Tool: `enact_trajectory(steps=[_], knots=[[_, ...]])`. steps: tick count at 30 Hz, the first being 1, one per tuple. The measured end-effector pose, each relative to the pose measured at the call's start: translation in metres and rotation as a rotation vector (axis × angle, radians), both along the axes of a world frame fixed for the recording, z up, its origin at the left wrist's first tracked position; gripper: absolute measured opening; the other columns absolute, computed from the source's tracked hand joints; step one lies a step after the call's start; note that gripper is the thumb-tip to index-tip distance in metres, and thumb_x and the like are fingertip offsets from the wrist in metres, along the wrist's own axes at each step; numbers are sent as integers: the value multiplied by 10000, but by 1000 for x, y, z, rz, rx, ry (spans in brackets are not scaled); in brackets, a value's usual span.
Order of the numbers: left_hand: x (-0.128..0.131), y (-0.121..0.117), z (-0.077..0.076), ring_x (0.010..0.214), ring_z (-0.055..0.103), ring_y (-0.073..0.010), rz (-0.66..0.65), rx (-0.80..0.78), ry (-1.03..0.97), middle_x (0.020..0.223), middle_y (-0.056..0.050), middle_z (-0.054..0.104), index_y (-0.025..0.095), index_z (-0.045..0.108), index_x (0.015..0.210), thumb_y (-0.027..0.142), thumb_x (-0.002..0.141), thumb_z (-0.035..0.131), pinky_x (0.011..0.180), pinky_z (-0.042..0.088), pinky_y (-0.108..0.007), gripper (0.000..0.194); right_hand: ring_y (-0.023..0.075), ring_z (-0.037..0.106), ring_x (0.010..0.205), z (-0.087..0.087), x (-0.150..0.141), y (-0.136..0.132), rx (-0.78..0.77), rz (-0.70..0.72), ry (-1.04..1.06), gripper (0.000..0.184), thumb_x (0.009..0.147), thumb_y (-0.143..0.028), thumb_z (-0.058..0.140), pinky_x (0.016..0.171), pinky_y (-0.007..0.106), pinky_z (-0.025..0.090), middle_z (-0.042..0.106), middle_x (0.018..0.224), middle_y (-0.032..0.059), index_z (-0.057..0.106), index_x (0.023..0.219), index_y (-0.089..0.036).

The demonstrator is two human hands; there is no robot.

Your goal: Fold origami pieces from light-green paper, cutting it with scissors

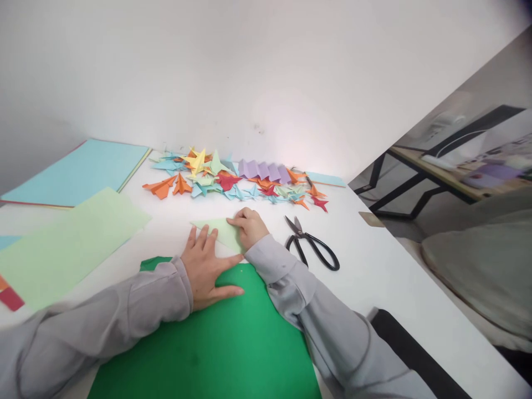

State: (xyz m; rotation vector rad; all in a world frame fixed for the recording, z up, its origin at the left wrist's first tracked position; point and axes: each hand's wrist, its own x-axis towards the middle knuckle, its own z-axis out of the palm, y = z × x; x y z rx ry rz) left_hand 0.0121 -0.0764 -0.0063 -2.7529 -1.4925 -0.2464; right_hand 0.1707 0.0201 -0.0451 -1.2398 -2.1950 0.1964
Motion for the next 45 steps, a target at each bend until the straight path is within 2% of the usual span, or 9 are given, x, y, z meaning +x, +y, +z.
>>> enact_trajectory(steps=[7, 11, 14, 20, 23, 28, 33, 40, 45], knots=[[-14, 17, -8, 1247, 331, -320, 13, 85, 1, 1298, -166, 455, 173, 505, 1216, 618, 801, 254, 1025, 65, -573, 658, 209, 472, 767, 3, 2, -6, 60, -81, -126, 315, 732, -59, 452, 685, 327, 409, 573, 806, 108, 704, 902, -140], [-18, 25, -11, 1224, 373, -315, 75, 118, -35, 1289, -183, 455, 191, 532, 1176, 508, 844, 303, 1003, 154, -578, 513, 212, 467, 743, 10, 0, -16, 145, -48, -214, 304, 726, -111, 455, 661, 334, 398, 575, 805, 118, 683, 927, -122], [-22, 30, -11, 1200, 411, -281, 53, 126, -85, 1249, -178, 494, 137, 539, 1140, 370, 882, 292, 1013, 172, -564, 427, 216, 486, 762, 20, -3, -30, 232, 65, -238, 347, 710, -174, 466, 654, 343, 387, 583, 864, 120, 638, 1004, -107], [-31, 45, -9, 1133, 484, -239, -46, 99, -186, 1157, -131, 574, 126, 592, 993, 233, 886, 269, 1005, 222, -564, 357, 253, 462, 985, 36, -10, -55, 459, -16, -192, 326, 719, -168, 464, 813, 398, 330, 584, 1043, 113, 622, 1004, -145], [-33, 47, -11, 1123, 489, -238, -55, 132, -185, 1131, -130, 589, 113, 606, 964, 205, 874, 289, 1007, 251, -532, 342, 221, 490, 927, 33, -15, -61, 313, 143, -283, 269, 797, -254, 449, 808, 370, 337, 611, 996, 87, 622, 980, -159], [-29, 40, -16, 1132, 464, -289, 68, 246, -108, 1149, -205, 559, 43, 587, 1048, 298, 848, 375, 1010, 270, -487, 387, 232, 475, 916, 27, -22, -63, 102, 138, -386, 351, 846, -370, 407, 752, 355, 356, 582, 1061, 100, 584, 1071, -167], [-25, 36, -16, 1139, 447, -309, 136, 282, -43, 1169, -231, 531, 37, 567, 1096, 326, 844, 374, 995, 287, -476, 429, 249, 451, 944, 30, -24, -64, 35, 103, -400, 394, 832, -399, 430, 769, 369, 347, 554, 1099, 108, 555, 1127, -170], [-26, 42, -18, 1137, 438, -284, 60, 263, -47, 1171, -174, 547, 46, 571, 1083, 224, 839, 354, 1002, 284, -458, 373, 264, 418, 986, 30, -34, -65, -31, 12, -398, 418, 828, -387, 438, 779, 391, 328, 506, 1157, 113, 507, 1189, -188], [-27, 47, -18, 1133, 440, -272, 17, 230, -41, 1173, -146, 554, 78, 577, 1078, 217, 852, 316, 988, 307, -444, 372, 256, 416, 972, 32, -38, -65, -79, -6, -370, 357, 839, -378, 421, 758, 384, 333, 497, 1146, 109, 550, 1118, -198]])
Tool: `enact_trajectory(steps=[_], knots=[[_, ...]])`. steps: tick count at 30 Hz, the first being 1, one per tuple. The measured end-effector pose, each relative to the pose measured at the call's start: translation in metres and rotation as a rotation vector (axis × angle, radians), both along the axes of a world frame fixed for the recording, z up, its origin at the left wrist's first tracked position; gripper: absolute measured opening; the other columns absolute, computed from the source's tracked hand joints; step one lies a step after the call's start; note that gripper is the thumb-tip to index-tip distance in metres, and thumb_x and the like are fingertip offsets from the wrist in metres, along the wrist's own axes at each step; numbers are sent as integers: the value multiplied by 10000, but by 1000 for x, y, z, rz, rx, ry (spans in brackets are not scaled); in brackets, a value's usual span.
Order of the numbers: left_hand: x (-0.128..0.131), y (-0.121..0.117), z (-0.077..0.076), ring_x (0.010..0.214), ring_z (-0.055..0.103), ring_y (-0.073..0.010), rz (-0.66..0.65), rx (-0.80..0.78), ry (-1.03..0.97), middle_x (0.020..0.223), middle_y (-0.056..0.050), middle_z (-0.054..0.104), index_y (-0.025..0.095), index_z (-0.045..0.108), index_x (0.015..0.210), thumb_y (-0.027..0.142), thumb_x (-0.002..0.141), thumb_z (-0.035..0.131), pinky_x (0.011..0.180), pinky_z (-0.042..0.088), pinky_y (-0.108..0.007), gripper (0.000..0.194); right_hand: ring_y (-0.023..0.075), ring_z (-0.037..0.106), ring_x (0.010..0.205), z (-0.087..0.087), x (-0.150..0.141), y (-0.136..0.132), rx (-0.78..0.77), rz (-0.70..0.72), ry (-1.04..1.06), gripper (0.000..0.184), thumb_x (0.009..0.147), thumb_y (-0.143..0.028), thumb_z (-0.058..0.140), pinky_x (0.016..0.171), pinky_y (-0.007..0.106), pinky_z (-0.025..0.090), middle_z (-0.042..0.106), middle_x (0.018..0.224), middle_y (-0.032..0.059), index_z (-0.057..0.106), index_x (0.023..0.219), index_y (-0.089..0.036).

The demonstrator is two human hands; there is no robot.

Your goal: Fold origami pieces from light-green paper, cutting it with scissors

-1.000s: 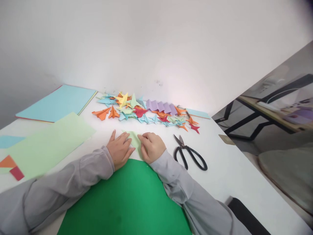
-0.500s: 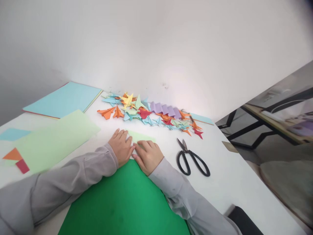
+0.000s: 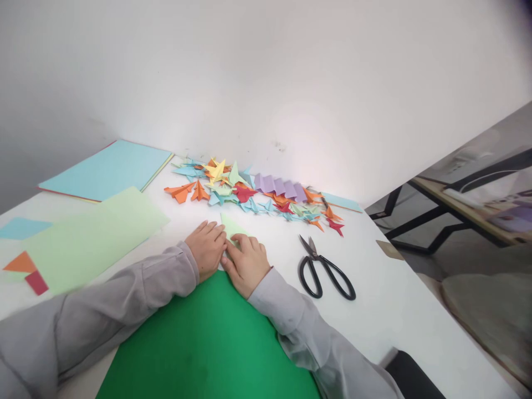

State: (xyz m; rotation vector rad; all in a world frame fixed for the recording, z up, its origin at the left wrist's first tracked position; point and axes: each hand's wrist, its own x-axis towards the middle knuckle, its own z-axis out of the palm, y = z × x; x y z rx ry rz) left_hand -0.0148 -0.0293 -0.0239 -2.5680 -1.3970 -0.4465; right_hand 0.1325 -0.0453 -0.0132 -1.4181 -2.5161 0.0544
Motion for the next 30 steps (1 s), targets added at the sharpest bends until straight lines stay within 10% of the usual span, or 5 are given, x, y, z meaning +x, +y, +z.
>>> enact_trajectory(steps=[30], knots=[[12, 32, 5, 1239, 340, -333, 167, -214, 0, 1300, -253, 416, -53, 439, 1215, 604, 806, 250, 1003, 275, -415, 796, 257, 412, 921, 5, -3, -4, -16, -17, -19, 308, 800, -381, 486, 754, 393, 329, 503, 1127, 117, 601, 1019, -197]])
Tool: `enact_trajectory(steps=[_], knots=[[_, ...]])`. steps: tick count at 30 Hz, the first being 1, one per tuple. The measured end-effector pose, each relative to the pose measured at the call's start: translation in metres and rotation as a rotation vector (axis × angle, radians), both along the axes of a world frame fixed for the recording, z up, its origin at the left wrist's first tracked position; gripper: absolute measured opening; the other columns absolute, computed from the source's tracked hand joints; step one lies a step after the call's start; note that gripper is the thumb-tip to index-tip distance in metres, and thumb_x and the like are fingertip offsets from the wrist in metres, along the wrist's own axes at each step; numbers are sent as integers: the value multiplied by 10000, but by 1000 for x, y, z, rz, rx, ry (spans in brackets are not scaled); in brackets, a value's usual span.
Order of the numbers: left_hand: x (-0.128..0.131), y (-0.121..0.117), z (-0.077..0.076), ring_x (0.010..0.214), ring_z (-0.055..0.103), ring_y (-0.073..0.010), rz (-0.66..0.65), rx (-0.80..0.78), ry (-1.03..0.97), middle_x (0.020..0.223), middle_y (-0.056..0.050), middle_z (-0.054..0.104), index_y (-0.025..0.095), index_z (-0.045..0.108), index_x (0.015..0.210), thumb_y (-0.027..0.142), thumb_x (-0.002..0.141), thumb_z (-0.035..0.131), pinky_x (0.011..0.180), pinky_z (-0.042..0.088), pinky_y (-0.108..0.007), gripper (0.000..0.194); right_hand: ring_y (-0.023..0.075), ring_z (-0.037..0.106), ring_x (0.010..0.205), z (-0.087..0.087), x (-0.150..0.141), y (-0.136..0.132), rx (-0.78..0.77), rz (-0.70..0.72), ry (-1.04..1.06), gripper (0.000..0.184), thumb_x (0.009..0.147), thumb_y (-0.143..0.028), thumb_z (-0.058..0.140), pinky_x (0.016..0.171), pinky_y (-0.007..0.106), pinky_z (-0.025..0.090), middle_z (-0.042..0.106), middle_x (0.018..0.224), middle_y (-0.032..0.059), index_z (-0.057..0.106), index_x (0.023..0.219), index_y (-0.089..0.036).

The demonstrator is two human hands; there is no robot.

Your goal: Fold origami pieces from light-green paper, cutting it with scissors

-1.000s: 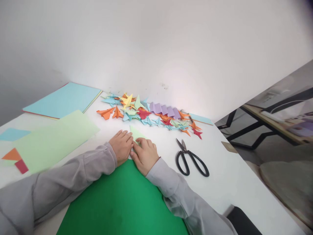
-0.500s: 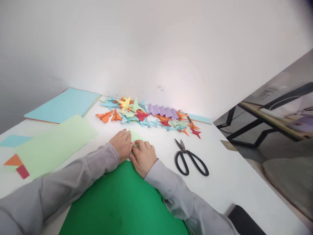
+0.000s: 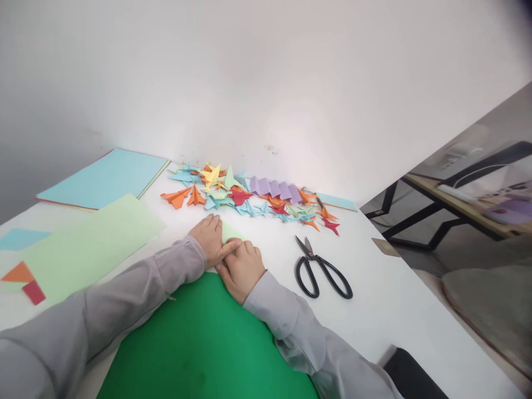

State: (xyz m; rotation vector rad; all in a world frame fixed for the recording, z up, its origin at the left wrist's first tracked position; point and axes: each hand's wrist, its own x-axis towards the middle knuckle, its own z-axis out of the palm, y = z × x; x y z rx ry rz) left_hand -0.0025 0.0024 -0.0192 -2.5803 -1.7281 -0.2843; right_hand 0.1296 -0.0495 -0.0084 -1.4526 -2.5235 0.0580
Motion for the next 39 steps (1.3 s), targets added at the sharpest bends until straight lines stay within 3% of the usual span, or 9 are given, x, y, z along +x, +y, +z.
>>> enact_trajectory(steps=[9, 13, 17, 21, 25, 29, 34, 39], knots=[[-6, 2, 1, 1224, 362, -322, -27, 3, -8, 1290, -230, 441, -41, 459, 1210, 557, 834, 233, 1007, 283, -415, 742, 277, 423, 940, -1, -5, -3, 3, -24, -2, 347, 813, -414, 454, 749, 398, 346, 524, 1039, 140, 602, 1001, -163], [-17, 8, 2, 1163, 439, -253, -91, 83, -65, 1227, -162, 526, 66, 567, 1121, 462, 875, 235, 986, 326, -388, 573, 263, 426, 984, -3, -4, -7, 7, 13, 58, 377, 828, -406, 442, 773, 388, 354, 512, 1102, 135, 555, 1089, -158], [-24, 13, 5, 1087, 501, -182, -70, 46, -163, 1144, -62, 596, 164, 613, 1052, 371, 906, 187, 942, 368, -331, 496, 265, 435, 1001, -4, 0, -13, 15, 20, 69, 365, 836, -411, 434, 777, 391, 357, 518, 1115, 132, 566, 1072, -165], [-23, 14, 8, 1064, 502, -210, -84, 59, -176, 1096, -67, 613, 163, 628, 990, 383, 899, 215, 902, 377, -377, 476, 249, 463, 965, 1, -1, -6, 3, 6, 46, 385, 833, -454, 426, 772, 382, 360, 532, 1083, 118, 573, 1063, -183], [-23, 16, 7, 998, 530, -191, 12, 8, -306, 970, -58, 645, 160, 613, 923, 366, 910, 175, 852, 395, -366, 484, 253, 490, 895, 10, -12, 21, -16, -61, -61, 428, 832, -506, 384, 709, 372, 371, 552, 974, 104, 570, 1065, -199], [-25, 18, 5, 1006, 524, -191, -8, 8, -318, 982, -52, 645, 174, 618, 933, 363, 910, 190, 854, 385, -365, 468, 275, 503, 883, 14, -27, 43, -1, -96, -165, 426, 834, -471, 382, 677, 375, 372, 563, 936, 128, 566, 1084, -179], [-26, 14, 5, 1052, 499, -213, -92, 60, -198, 1096, -43, 614, 206, 649, 959, 357, 901, 240, 875, 371, -390, 440, 276, 502, 889, 11, -30, 38, 69, -92, -172, 402, 846, -411, 381, 680, 374, 357, 570, 985, 146, 581, 1065, -140], [-25, 11, 7, 1070, 489, -214, -97, 74, -130, 1122, -43, 604, 214, 647, 982, 375, 902, 227, 860, 384, -385, 457, 254, 495, 870, 10, -25, 21, 83, -55, -195, 401, 857, -426, 364, 683, 356, 321, 569, 929, 129, 619, 958, -132]])
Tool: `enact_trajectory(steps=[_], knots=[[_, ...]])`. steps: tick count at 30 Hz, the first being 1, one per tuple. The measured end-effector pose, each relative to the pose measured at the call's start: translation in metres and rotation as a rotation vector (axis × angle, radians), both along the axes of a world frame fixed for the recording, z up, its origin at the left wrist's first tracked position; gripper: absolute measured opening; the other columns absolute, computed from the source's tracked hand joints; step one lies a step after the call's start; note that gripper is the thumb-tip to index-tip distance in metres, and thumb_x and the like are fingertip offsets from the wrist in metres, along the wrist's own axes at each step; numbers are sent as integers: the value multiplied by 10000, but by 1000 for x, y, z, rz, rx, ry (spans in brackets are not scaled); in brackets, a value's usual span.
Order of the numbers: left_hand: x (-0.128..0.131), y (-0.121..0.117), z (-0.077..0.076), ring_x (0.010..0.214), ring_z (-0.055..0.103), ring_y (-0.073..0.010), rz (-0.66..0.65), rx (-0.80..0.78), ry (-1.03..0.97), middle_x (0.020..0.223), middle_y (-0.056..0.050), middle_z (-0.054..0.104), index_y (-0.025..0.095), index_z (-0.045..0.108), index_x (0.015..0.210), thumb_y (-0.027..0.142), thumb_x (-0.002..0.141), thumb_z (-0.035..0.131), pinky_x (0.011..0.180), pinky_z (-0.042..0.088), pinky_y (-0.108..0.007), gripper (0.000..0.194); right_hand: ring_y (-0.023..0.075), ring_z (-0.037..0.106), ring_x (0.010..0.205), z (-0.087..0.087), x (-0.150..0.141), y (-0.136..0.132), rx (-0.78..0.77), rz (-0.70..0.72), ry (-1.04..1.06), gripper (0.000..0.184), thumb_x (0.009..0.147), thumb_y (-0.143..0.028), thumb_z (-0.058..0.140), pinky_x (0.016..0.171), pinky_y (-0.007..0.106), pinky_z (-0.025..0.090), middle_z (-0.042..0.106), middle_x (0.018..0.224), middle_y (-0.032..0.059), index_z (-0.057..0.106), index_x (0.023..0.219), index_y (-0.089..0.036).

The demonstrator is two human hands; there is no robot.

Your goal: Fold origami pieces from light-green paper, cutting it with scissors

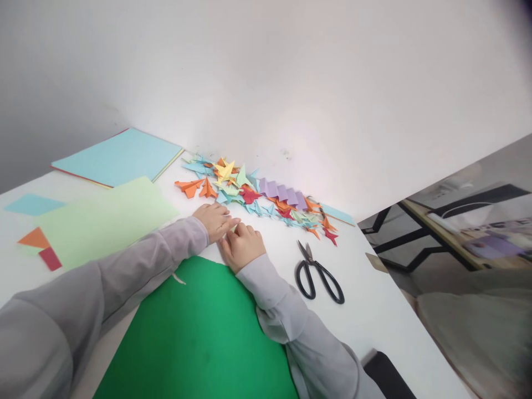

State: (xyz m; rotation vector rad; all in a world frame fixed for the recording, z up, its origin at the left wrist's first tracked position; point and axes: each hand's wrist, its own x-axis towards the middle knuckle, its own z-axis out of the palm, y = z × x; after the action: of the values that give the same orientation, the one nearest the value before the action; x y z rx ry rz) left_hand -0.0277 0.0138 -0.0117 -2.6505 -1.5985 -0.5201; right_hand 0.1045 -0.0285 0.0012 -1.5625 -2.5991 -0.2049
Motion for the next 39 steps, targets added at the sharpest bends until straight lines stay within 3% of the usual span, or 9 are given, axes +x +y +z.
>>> enact_trajectory(steps=[16, 21, 24, 28, 30, 33, 39], knots=[[1, 1, 2, 1112, 461, -220, 7, -62, 41, 1181, -46, 572, 207, 630, 1019, 447, 891, 170, 891, 353, -392, 534, 194, 432, 735, -9, 22, -62, 87, 135, 91, 352, 861, -398, 408, 648, 322, 282, 520, 764, 79, 623, 848, -119], [0, -3, -1, 1112, 454, -243, -8, -13, 121, 1205, -86, 548, 146, 567, 1112, 455, 851, 315, 893, 348, -391, 477, 205, 434, 733, -11, 22, -65, 127, 148, 89, 360, 859, -389, 409, 641, 334, 302, 524, 758, 85, 627, 873, -103], [0, -8, -1, 1131, 433, -261, -20, 7, 143, 1243, -103, 515, 115, 520, 1162, 511, 799, 394, 927, 319, -405, 552, 209, 443, 723, -14, 21, -65, 145, 144, 99, 338, 854, -363, 416, 632, 340, 322, 535, 746, 88, 632, 868, -104], [4, -16, 1, 1184, 378, -282, 24, 50, 171, 1363, -134, 377, 97, 514, 1170, 515, 804, 380, 936, 303, -408, 571, 245, 468, 907, -19, 23, -65, 218, 132, 203, 290, 845, -304, 431, 729, 363, 365, 576, 969, 136, 636, 908, -109], [8, -23, 1, 1171, 385, -286, 35, 75, 189, 1335, -152, 407, 64, 524, 1156, 437, 830, 370, 929, 307, -407, 519, 261, 443, 1020, -21, 24, -65, 235, 147, 250, 301, 846, -312, 429, 815, 381, 361, 564, 1088, 143, 638, 917, -108], [16, -35, -1, 1128, 422, -272, -19, 83, 223, 1224, -161, 517, 34, 526, 1151, 325, 849, 348, 959, 279, -412, 456, 254, 456, 1028, -24, 25, -64, 209, 166, 281, 323, 843, -336, 435, 861, 396, 357, 591, 1089, 127, 630, 960, -107], [32, -38, -4, 1217, 350, -304, 118, -8, 238, 1314, -180, 434, -1, 463, 1222, 338, 859, 312, 1007, 242, -421, 519, 257, 490, 972, -28, 23, -66, 211, 183, 324, 387, 818, -352, 464, 864, 411, 374, 617, 1062, 149, 617, 1014, -56]])
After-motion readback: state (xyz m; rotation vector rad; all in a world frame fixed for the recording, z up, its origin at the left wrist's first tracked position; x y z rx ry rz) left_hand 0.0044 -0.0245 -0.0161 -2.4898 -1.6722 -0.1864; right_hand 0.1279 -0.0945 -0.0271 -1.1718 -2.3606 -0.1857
